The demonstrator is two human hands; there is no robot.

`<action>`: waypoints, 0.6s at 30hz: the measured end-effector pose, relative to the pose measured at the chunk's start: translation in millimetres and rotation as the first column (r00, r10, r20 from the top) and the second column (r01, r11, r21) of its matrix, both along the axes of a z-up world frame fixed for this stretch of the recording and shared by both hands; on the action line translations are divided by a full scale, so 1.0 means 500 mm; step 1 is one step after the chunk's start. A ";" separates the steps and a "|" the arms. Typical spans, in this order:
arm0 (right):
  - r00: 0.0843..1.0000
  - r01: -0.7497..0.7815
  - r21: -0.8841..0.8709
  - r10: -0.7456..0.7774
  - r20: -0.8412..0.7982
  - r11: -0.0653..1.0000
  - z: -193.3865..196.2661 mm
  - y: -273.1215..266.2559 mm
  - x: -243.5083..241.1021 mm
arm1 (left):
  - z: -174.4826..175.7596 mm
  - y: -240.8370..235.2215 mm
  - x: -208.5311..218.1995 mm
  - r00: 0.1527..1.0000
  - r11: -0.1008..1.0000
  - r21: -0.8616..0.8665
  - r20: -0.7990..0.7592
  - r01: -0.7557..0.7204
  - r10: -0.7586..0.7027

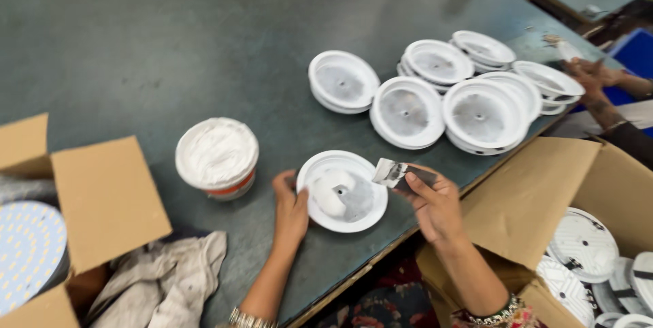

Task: The person applies a white paste to the center of circular white plastic parts using a small metal spatula. They take parts from a cardboard box, spread the paste, and place the finished parts into a stack on the table.

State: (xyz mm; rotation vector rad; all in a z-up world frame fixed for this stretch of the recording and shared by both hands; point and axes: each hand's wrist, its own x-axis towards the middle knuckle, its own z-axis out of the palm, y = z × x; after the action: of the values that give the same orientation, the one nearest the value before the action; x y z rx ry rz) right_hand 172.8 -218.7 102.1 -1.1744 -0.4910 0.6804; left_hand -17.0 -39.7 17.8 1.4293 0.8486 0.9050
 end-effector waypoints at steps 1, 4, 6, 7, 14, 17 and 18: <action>0.967 0.023 0.098 0.003 -0.255 0.995 -0.014 -0.002 0.018 | 0.014 -0.022 -0.017 0.999 0.976 -0.213 -0.014 0.038 -0.041; 0.889 -0.023 0.116 0.074 -0.451 0.993 -0.045 -0.006 0.051 | 0.054 -0.068 -0.064 0.980 0.971 -0.204 -0.129 0.120 -0.149; 0.890 -0.062 0.185 0.138 -0.435 0.981 -0.041 0.000 0.054 | 0.069 -0.080 -0.100 0.948 0.972 -0.212 -0.275 0.100 -0.158; 0.886 -0.095 0.216 0.181 -0.427 0.972 -0.031 0.010 0.044 | 0.072 -0.081 -0.111 0.938 0.986 -0.119 -0.313 0.118 -0.150; 0.744 -0.354 -0.032 0.303 0.596 0.935 0.155 0.134 -0.080 | 0.095 -0.026 -0.199 0.937 0.944 0.330 -0.339 0.032 0.087; 0.016 -0.357 -0.164 0.182 0.983 0.919 0.221 0.259 -0.129 | 0.104 0.009 -0.187 0.926 0.928 0.352 -0.377 0.124 0.019; -0.201 -0.366 -0.161 0.091 0.975 0.917 0.233 0.303 -0.145 | 0.103 0.015 -0.174 0.918 0.922 0.342 -0.396 0.180 -0.032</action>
State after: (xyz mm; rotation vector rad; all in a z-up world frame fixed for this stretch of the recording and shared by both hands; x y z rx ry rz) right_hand 100.4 -67.4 218.6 -1.2293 -2.2179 -0.2483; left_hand -104.0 -32.2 69.1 2.0150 0.9036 0.7346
